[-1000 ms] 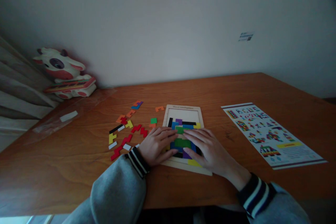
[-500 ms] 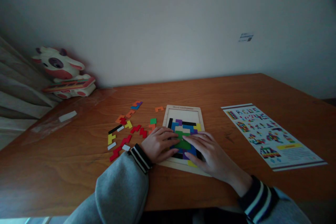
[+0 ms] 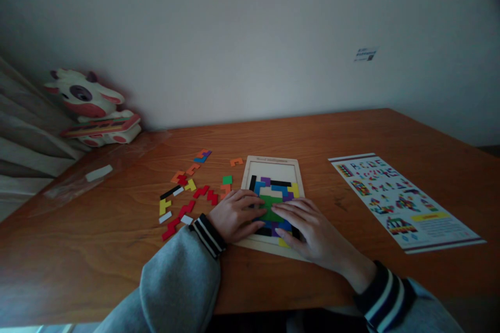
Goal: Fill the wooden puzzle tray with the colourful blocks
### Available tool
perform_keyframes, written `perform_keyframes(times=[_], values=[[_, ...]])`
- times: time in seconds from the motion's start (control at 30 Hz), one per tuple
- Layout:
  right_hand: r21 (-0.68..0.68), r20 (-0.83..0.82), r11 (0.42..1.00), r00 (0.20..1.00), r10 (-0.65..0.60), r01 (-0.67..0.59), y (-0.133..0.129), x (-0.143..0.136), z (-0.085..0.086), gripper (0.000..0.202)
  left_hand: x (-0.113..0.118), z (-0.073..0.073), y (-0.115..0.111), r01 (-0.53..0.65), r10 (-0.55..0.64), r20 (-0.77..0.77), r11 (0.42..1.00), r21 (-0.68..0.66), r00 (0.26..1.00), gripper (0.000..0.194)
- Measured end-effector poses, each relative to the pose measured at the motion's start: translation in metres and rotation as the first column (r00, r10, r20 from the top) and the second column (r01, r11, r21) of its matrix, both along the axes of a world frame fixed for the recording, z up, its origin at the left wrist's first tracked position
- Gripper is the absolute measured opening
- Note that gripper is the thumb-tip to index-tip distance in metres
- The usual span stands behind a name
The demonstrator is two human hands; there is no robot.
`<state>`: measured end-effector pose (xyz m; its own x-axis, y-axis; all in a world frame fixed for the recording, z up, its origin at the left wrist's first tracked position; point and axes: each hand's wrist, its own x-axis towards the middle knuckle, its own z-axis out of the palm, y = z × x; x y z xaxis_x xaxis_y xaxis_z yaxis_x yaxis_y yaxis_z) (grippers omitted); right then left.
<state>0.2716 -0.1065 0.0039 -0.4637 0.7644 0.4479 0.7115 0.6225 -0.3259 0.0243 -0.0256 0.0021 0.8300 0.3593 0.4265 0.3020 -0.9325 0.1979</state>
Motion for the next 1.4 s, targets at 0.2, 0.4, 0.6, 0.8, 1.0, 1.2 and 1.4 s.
perform_keyframes(times=[0.2, 0.4, 0.6, 0.8, 1.0, 1.2, 1.4], values=[[0.003, 0.021, 1.000, 1.000, 0.010, -0.010, -0.001, 0.000, 0.000, 0.032, -0.002, 0.006, -0.001, 0.022, -0.023, -0.011, 1.000, -0.014, 1.000, 0.035], [0.015, 0.029, 0.999, 0.999, 0.044, -0.044, -0.002, 0.001, 0.002, 0.031, -0.014, 0.007, 0.001, 0.069, -0.067, 0.034, 0.997, -0.042, 0.997, 0.043], [-0.019, 0.048, 0.996, 0.995, 0.088, -0.087, -0.004, 0.003, 0.000, 0.032, -0.018, 0.005, 0.002, 0.081, -0.081, 0.041, 0.996, -0.022, 0.996, 0.033], [-0.021, 0.055, 0.995, 0.993, 0.101, -0.100, -0.004, 0.003, 0.000, 0.033, -0.017, 0.004, 0.005, 0.077, -0.078, 0.056, 0.997, 0.027, 0.995, 0.034], [-0.017, 0.057, 0.994, 0.993, 0.106, -0.105, -0.003, 0.002, 0.004, 0.033, -0.022, 0.007, 0.009, 0.074, -0.075, 0.049, 0.997, 0.039, 0.996, 0.048], [-0.029, 0.082, 0.994, 0.991, 0.103, -0.101, -0.003, 0.002, 0.002, 0.037, -0.026, 0.006, 0.011, 0.057, -0.061, 0.052, 0.997, 0.061, 0.997, 0.045], [-0.002, 0.072, 0.996, 0.993, 0.093, -0.093, -0.003, 0.003, 0.000, 0.035, -0.024, 0.002, 0.011, 0.055, -0.061, 0.076, 0.995, 0.085, 0.995, 0.044]])
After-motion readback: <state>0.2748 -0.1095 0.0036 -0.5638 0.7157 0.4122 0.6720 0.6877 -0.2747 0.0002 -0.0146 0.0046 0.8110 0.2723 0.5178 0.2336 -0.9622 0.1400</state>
